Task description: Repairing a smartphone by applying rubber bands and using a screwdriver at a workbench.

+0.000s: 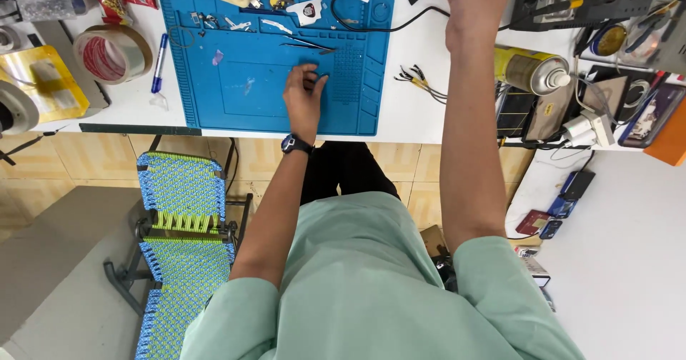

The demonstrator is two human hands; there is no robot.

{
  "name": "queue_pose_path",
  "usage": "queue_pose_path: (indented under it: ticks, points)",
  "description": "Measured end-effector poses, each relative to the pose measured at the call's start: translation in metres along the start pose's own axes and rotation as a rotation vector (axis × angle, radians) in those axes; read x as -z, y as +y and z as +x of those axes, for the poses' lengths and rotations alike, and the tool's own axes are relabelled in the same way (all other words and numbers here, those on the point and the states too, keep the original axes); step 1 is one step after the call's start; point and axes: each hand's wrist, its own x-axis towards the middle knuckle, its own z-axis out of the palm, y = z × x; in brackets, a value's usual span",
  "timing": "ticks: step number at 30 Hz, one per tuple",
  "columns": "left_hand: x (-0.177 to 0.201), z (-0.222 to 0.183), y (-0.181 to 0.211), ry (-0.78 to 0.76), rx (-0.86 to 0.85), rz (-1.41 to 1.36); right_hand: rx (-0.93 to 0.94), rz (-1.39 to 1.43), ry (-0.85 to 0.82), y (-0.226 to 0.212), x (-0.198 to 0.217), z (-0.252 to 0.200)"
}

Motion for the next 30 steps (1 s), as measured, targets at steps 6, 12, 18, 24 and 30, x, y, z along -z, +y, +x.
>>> queue_pose_path:
  ticks: [6,12,18,24,30]
  points:
    - [-0.012,0.000,-0.008,0.020,0.039,0.075,0.247,-0.236,0.062,0.016,-0.009,0.009]
    - [-0.009,0.000,-0.002,0.024,0.048,0.250,0.461,-0.297,-0.056,0.012,-0.009,-0.071]
    - [-0.023,0.003,-0.019,0.006,-0.080,0.450,0.103,-0.428,-0.242,0.017,-0.010,-0.169]
    - [0.014,-0.003,0.022,0.072,0.149,-0.148,-0.113,-0.320,-0.386,0.079,-0.009,-0.183]
    - [0.052,-0.036,0.037,0.137,0.247,-0.310,-0.073,-0.235,-0.610,0.050,-0.057,-0.192]
